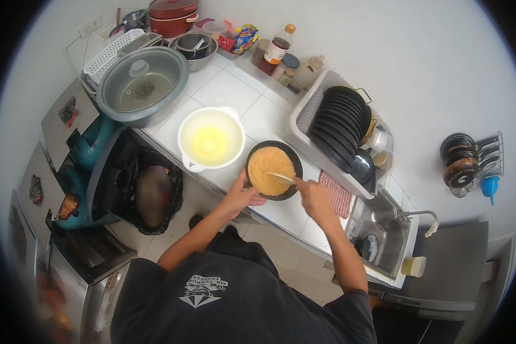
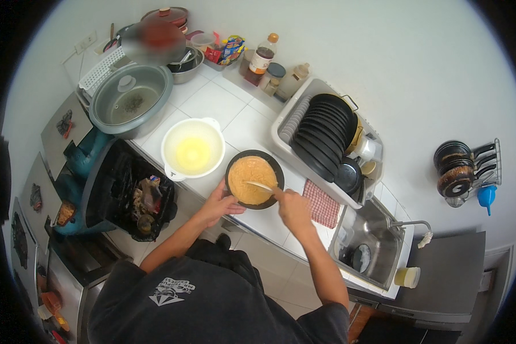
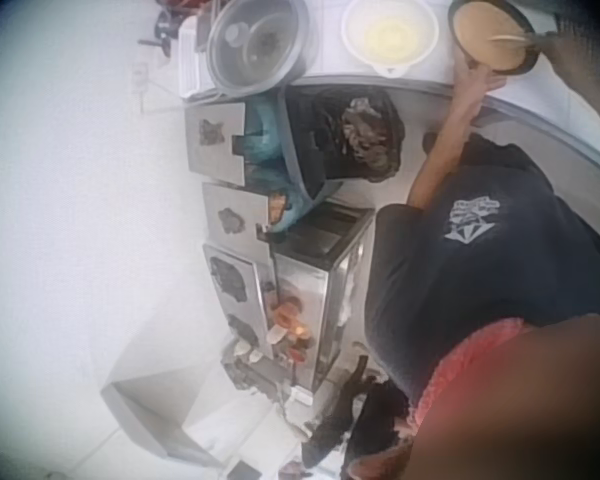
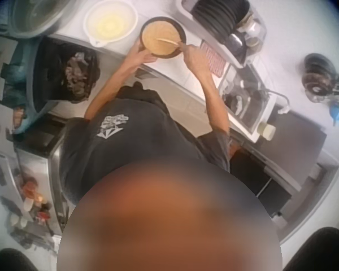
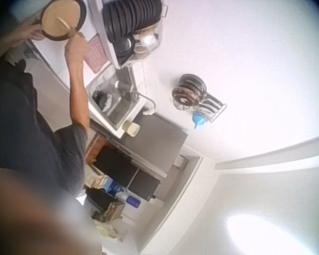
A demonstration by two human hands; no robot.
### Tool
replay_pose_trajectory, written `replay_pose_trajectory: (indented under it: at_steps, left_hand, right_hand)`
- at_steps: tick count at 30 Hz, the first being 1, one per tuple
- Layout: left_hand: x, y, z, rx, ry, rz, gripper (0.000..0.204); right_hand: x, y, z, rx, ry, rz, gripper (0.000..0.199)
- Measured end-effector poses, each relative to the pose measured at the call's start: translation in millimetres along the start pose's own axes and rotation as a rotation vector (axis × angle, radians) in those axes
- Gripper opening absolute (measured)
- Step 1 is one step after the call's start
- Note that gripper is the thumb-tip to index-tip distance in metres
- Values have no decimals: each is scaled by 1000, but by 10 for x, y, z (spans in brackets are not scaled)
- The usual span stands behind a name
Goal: The person stirs a yellow mixture in a bowl, then pours it into a serving pot. They add a cooked egg and a slice of meat to the pot, followed by various toppings from a condiment station, completing the dish assembly.
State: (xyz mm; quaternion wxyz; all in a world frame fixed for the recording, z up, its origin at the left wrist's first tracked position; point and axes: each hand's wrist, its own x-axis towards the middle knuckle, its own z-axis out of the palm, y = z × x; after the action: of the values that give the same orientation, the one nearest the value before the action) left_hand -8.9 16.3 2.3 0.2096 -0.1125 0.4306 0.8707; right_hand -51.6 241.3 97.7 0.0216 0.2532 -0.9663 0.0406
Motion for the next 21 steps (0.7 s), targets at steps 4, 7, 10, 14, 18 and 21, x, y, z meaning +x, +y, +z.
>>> replay_pose_trajectory:
  at_steps: [4, 7, 10, 14, 18, 21]
  left_hand:
    - [15, -16, 16, 3, -32, 21, 88]
    - [8, 1, 14, 7, -20, -5, 89]
    - [1, 10, 21, 9, -22, 2, 89]
    - [2, 13, 28, 12, -24, 17, 89]
    - [5, 8, 34, 17, -11, 33, 90]
    - [-4, -7, 25, -7, -8, 40, 91]
  right_hand:
    - [32, -25, 16, -65, -7, 81, 29]
    - [35, -1, -25, 6, -12, 28, 29]
    - [33, 116, -159, -50, -20, 25, 31]
    - [158, 226, -266, -80, 81, 67, 36]
    - [260, 205, -224, -215, 151, 14, 34]
    - [138, 105, -203, -285, 10, 134, 21]
